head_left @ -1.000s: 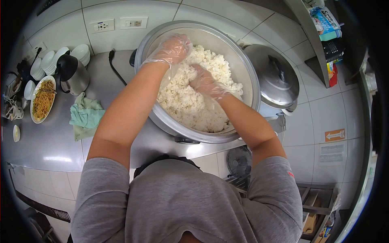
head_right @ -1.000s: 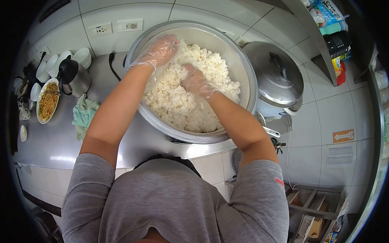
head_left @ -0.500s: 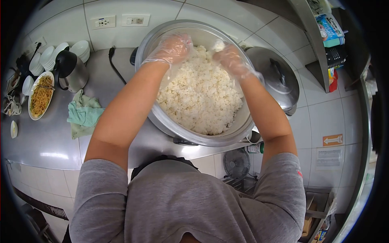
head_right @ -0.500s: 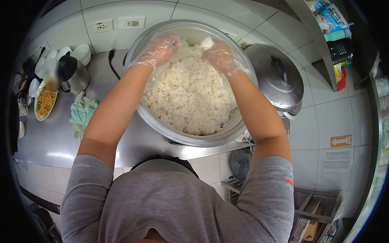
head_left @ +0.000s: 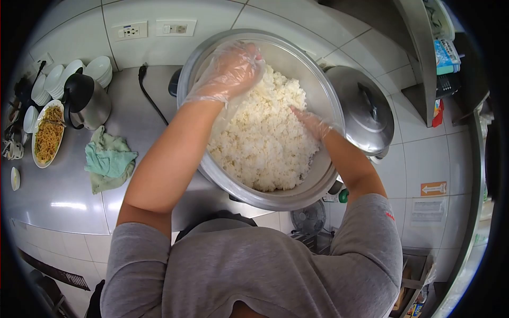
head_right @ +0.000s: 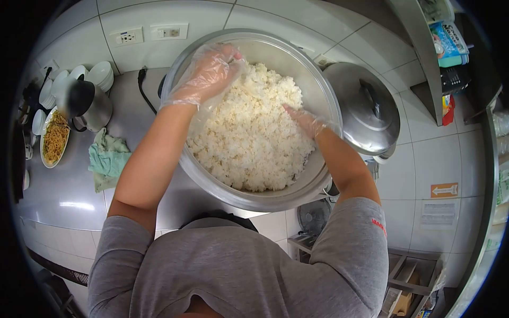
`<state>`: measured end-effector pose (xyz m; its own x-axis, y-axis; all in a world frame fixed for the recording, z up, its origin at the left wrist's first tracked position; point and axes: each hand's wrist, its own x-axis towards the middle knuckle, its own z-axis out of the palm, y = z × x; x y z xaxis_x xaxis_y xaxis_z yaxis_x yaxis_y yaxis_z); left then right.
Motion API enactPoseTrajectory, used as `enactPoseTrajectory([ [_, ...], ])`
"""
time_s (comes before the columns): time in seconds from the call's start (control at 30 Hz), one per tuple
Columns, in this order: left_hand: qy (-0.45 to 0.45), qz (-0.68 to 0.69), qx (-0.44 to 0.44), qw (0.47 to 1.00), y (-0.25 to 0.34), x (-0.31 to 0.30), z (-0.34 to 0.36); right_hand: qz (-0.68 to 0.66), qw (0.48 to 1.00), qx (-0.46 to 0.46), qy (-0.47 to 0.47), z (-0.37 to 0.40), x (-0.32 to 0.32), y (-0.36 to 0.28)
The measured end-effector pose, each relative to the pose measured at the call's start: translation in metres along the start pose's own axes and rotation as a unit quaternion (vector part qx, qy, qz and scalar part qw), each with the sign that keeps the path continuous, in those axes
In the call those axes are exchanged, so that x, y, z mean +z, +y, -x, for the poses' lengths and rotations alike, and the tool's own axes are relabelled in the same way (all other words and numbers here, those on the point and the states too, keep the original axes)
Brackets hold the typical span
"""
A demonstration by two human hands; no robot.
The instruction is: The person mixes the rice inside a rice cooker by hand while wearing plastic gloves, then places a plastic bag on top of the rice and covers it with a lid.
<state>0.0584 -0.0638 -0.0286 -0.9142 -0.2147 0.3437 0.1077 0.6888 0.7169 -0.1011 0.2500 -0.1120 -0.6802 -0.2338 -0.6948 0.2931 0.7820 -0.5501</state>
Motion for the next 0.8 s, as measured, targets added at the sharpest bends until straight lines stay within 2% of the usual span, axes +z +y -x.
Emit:
enactPoseTrajectory([
  [0.1,0.036,0.011,0.02,0.999,0.007,-0.011,0.001,0.054,0.998,0.001,-0.026,0.039,0.028,-0.033],
  [0.13,0.038,0.01,0.023,0.999,0.009,-0.012,0.002,0.028,0.994,-0.055,-0.091,0.048,0.036,-0.035],
  [0.17,0.032,0.016,0.019,0.999,0.009,-0.01,0.003,0.027,0.994,-0.045,-0.092,0.054,0.045,-0.039],
  [0.23,0.051,-0.004,0.047,0.998,0.008,-0.008,0.0,0.09,0.984,-0.095,-0.124,0.083,0.072,-0.076],
  [0.3,0.049,-0.015,0.049,0.997,0.012,-0.007,0.0,0.17,0.972,-0.131,-0.098,0.099,0.093,-0.105],
  [0.37,0.008,-0.017,-0.012,1.0,0.014,-0.009,-0.002,0.215,0.954,-0.208,0.02,0.078,0.118,-0.097],
  [0.47,0.025,-0.039,0.009,0.999,0.007,-0.003,-0.001,0.271,0.942,-0.189,0.059,0.104,0.154,-0.113],
  [0.53,0.026,-0.034,0.014,0.999,-0.005,0.003,-0.006,0.436,0.814,-0.382,0.034,0.101,0.169,-0.101],
  [0.63,0.007,-0.048,0.022,0.999,-0.013,0.005,-0.006,0.437,0.812,-0.388,0.005,0.124,0.176,-0.089],
  [0.67,0.001,-0.061,0.0,0.998,-0.013,0.004,-0.006,0.359,0.828,-0.429,-0.032,0.134,0.162,-0.084],
  [0.7,-0.003,-0.074,-0.023,0.997,-0.011,0.002,-0.005,0.356,0.826,-0.435,-0.032,0.136,0.15,-0.077],
  [0.73,0.001,-0.081,-0.025,0.996,-0.01,0.0,-0.004,0.212,0.879,-0.417,-0.09,0.134,0.138,-0.07],
  [0.77,0.007,-0.055,-0.058,0.997,-0.009,-0.001,-0.003,0.066,0.908,-0.387,-0.149,0.133,0.126,-0.065],
  [0.8,0.017,-0.027,-0.091,0.995,-0.008,-0.002,-0.003,0.152,0.909,-0.379,-0.082,0.143,0.114,-0.072],
])
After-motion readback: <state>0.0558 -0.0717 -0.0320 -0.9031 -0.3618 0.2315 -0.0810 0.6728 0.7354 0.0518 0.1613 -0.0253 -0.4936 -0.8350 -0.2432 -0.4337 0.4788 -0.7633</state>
